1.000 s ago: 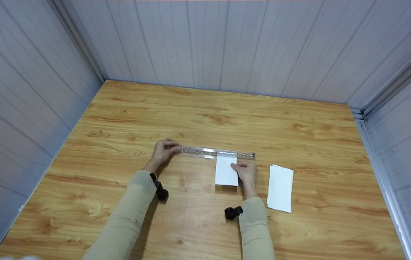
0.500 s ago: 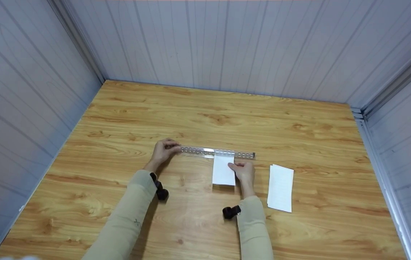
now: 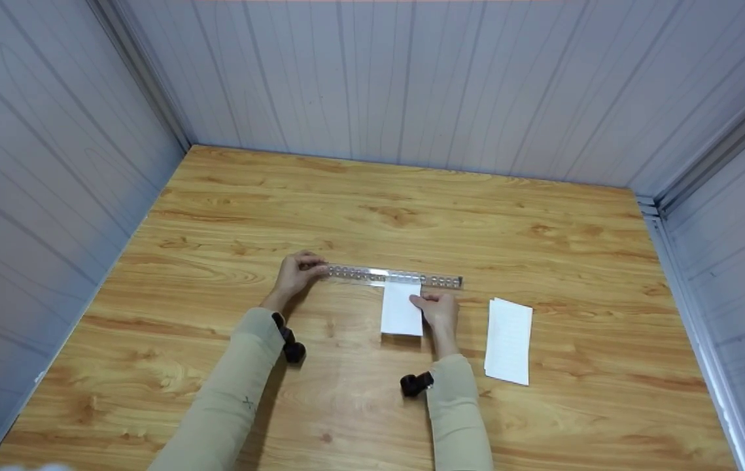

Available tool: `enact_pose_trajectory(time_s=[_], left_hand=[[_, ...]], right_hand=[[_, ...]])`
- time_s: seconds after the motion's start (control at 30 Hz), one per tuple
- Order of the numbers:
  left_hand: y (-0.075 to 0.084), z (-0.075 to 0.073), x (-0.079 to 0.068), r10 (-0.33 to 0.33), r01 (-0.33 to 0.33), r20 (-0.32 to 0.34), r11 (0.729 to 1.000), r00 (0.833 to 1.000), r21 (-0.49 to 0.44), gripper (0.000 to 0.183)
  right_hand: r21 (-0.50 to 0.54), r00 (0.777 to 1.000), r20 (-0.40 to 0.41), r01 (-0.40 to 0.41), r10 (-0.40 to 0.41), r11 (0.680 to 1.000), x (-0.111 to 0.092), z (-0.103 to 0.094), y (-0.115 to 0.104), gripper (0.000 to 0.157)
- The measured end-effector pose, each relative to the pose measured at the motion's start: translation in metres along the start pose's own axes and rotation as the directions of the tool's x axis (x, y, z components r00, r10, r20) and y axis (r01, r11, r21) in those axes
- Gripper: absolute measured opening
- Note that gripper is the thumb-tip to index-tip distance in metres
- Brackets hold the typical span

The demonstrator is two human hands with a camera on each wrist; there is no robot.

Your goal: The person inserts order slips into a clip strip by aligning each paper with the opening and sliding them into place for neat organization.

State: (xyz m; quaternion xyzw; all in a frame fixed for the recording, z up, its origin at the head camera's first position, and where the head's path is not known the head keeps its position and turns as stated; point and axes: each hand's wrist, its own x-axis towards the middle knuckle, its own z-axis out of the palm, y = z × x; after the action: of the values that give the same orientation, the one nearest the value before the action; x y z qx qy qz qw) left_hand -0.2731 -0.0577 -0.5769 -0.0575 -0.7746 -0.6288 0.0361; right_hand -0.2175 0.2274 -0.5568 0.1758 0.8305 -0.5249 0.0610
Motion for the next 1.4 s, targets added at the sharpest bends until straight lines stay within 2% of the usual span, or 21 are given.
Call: enact_pose_trajectory(time_s=[0.3,0.43,0.53,0.6,0.67,0.83,1.0,1.13,1.27,1.4], left_hand=[[0.001,0.000,-0.001,0.024,-0.021,0.029,0.996,0.999,-0.082,0.016],[0.015,-0.003,-0.007,0.024,-0.016,0.053,0.990,0.998,-0.142,0.016],[0.014,-0.002,-0.006,0.026,-0.016,0.054,0.986,0.998,-0.168,0.015],[0.007,-0.001,-0.004,0.023,-0.017,0.040,0.988,0.999,-0.154,0.015],[0.000,0.001,-0.001,0.024,-0.022,0.017,0.995,1.000,-0.101,0.014],[-0.002,0.000,0.000,0.065,-0.063,-0.019,0.996,0.998,0.063,0.013],[-0.002,0.000,0.000,0.065,-0.063,-0.018,0.995,0.998,0.078,0.013],[-0.001,-0.001,-0.001,0.043,-0.042,-0.014,0.998,0.999,0.055,0.014],[0.001,-0.002,-0.001,0.045,-0.045,0.002,0.999,0.999,0.004,0.015],[0.000,-0.003,-0.001,0.027,-0.022,0.043,0.994,0.999,-0.111,0.016]], right_hand=[[0.015,1.000,0.014,0.016,-0.016,1.000,0.000,0.005,-0.001,0.013],[0.004,1.000,0.010,0.017,-0.017,1.000,-0.002,0.007,-0.002,0.016],[-0.001,1.000,0.011,0.001,-0.001,1.000,-0.003,0.008,-0.003,0.018],[0.008,1.000,0.016,-0.016,0.016,1.000,-0.002,0.009,-0.003,0.018],[-0.004,1.000,0.016,-0.022,0.022,1.000,-0.001,0.010,-0.003,0.018],[-0.020,1.000,0.015,0.004,-0.003,1.000,-0.002,0.012,-0.004,0.017],[0.023,0.999,0.024,0.037,-0.038,0.999,-0.003,0.016,-0.006,0.014],[0.064,1.000,0.030,0.007,-0.009,0.998,-0.004,0.019,-0.008,0.012],[0.045,0.999,0.042,-0.018,0.016,0.999,-0.004,0.020,-0.011,0.015],[0.025,0.999,0.044,-0.027,0.026,0.999,-0.004,0.023,-0.012,0.019]])
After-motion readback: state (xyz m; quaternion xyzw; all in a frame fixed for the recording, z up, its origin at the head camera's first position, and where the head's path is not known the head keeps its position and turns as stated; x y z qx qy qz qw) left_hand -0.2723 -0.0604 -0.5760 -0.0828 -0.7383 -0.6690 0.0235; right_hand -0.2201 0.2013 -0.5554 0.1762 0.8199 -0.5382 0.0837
